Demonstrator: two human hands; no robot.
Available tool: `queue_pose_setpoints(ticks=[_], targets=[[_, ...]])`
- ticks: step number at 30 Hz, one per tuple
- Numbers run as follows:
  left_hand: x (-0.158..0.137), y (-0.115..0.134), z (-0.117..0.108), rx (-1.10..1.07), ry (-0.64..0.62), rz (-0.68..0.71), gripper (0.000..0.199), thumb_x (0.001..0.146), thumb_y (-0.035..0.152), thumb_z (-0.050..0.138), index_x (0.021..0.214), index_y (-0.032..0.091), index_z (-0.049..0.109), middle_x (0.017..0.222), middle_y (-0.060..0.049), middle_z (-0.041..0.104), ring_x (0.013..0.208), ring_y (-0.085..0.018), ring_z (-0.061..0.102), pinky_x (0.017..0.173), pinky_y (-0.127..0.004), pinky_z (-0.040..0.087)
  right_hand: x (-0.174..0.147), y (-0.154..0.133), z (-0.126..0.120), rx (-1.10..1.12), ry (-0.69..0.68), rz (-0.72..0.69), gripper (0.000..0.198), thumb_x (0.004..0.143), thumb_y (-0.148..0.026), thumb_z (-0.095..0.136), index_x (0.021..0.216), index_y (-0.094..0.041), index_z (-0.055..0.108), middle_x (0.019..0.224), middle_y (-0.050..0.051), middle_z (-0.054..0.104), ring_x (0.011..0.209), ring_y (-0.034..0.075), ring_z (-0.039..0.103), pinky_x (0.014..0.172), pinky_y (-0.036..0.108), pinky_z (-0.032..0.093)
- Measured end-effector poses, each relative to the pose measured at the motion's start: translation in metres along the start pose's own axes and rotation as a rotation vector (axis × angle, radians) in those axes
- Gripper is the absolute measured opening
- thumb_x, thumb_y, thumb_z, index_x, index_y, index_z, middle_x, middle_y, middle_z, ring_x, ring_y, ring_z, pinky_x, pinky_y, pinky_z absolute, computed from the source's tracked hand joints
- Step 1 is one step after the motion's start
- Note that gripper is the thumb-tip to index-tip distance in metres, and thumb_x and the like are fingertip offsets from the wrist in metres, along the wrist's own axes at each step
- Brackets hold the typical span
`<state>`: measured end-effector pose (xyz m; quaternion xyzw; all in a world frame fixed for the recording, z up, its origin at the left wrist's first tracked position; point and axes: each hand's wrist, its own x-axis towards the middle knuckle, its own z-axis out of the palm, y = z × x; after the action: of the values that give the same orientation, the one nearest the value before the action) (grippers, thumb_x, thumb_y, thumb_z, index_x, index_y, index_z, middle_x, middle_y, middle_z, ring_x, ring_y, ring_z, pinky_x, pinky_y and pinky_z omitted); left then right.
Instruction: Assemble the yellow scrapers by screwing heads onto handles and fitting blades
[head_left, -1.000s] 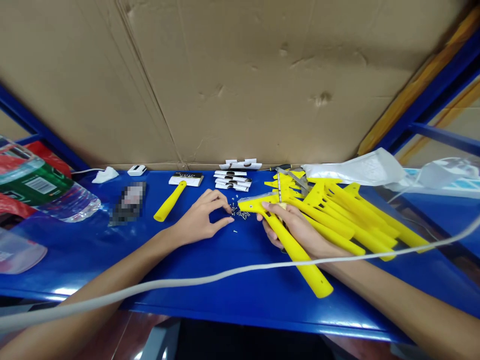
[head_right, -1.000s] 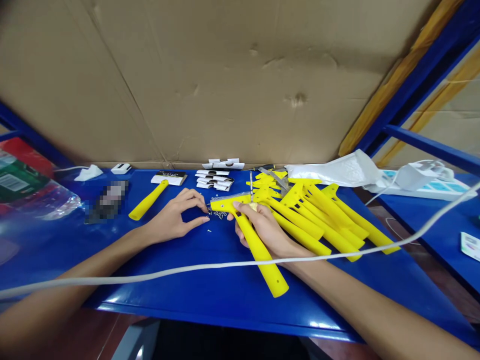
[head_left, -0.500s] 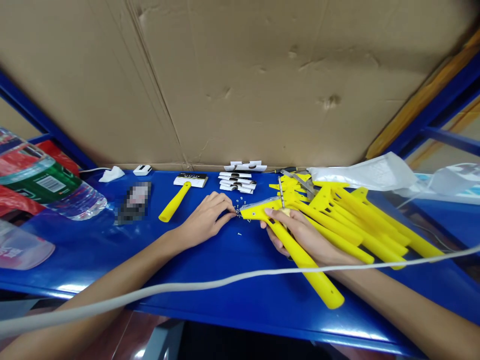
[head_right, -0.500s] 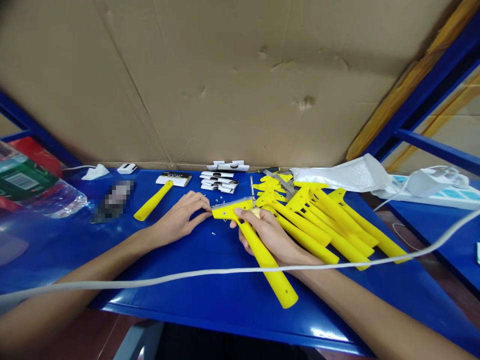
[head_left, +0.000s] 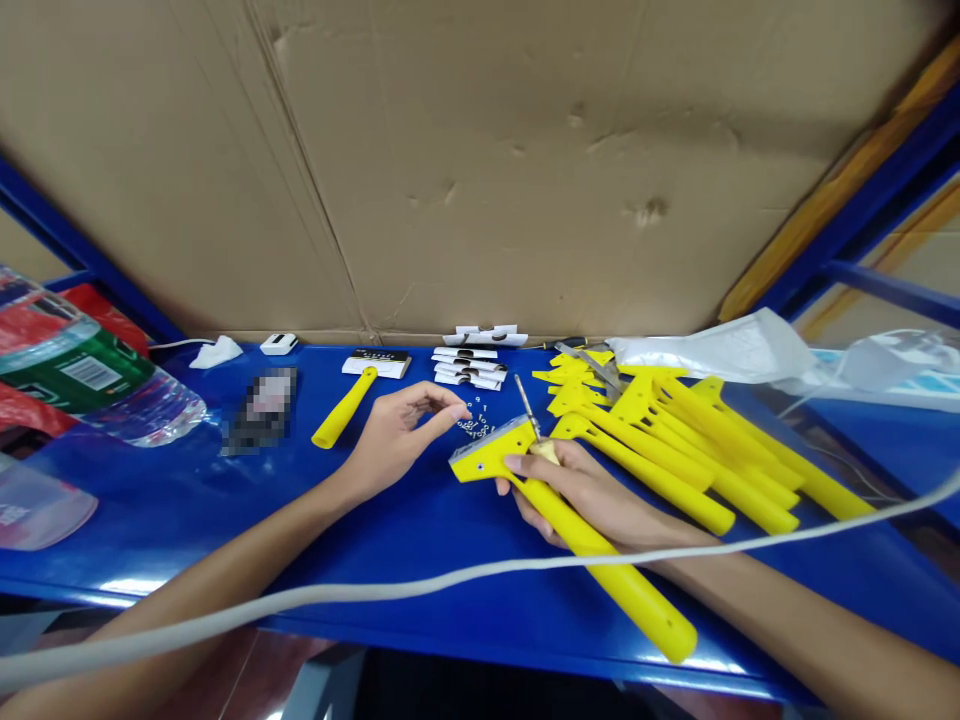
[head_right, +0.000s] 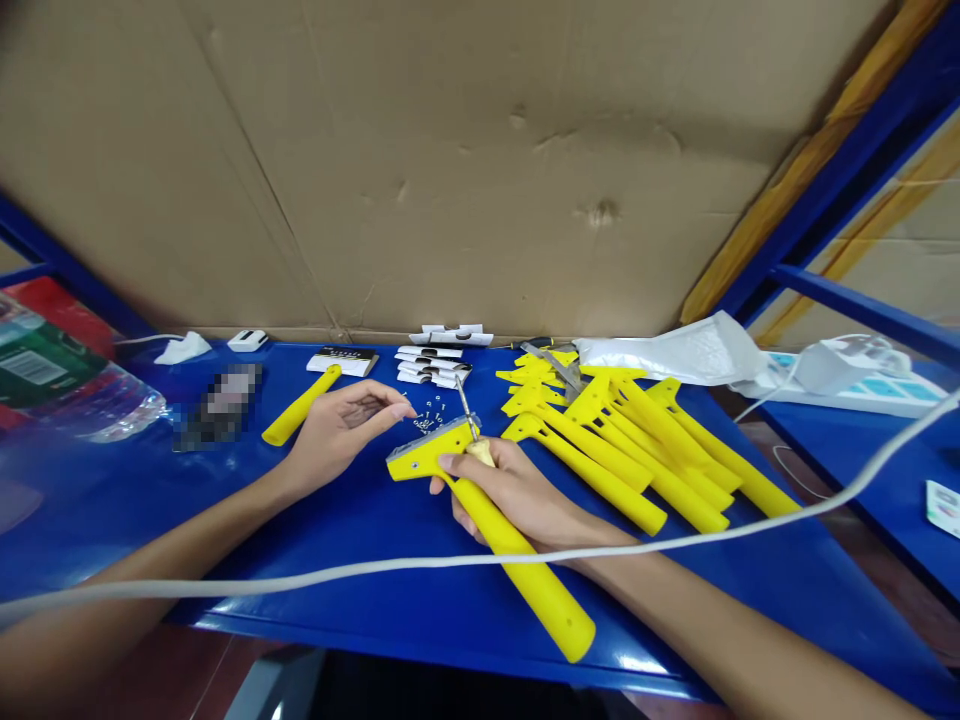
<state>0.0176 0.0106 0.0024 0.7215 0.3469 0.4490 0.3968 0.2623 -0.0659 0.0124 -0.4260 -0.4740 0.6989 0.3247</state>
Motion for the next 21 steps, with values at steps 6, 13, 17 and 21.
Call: queue_pose_setpoints(ticks=[6,13,17,21], targets=[[-0.004,0.012,0.005,-0.04,-0.047,-0.036,0.017,0.094,0.036,0.087,0.099,0.019,0.085,0.099,-0.007,0.085,0.094,-0.021,0.079,0.092,-0.034,0.063,0.005,0.01,-0.004,0.011,-0.058,0.018,0.047,0.089,-0.06,0.082,0.087,-0.014,0.076,0.056,0.0,0.063,0.047,0.011,0.054,0.046,0.021,0.039],[-0.014,0.017,0.016,-0.084,-0.219,-0.018,0.015,0.098,0.036,0.083,0.098,0.021,0.086,0.102,-0.008,0.082,0.098,-0.022,0.075,0.093,-0.037,0.061,0.002,0.009,0.001,-0.058,-0.121,0.037,0.046,0.095,-0.06,0.076,0.091,-0.015,0.078,0.058,-0.001,0.064,0.047,0.009,0.052,0.046,0.019,0.038],[-0.016,0.016,0.018,-0.053,-0.221,-0.017,0.015,0.097,0.038,0.084,0.098,0.024,0.088,0.106,-0.009,0.079,0.103,-0.024,0.073,0.095,-0.041,0.06,0.004,0.011,0.003,-0.046,-0.127,0.061,0.045,0.093,-0.059,0.08,0.09,-0.015,0.08,0.059,-0.001,0.064,0.046,0.009,0.051,0.043,0.019,0.037],[-0.016,0.014,0.017,-0.029,-0.229,-0.038,0.01,0.097,0.034,0.084,0.1,0.027,0.09,0.109,-0.009,0.077,0.105,-0.024,0.073,0.094,-0.041,0.06,0.004,0.011,0.005,-0.024,-0.131,0.066,0.042,0.092,-0.057,0.082,0.088,-0.015,0.08,0.058,-0.002,0.063,0.046,0.008,0.053,0.042,0.018,0.037]])
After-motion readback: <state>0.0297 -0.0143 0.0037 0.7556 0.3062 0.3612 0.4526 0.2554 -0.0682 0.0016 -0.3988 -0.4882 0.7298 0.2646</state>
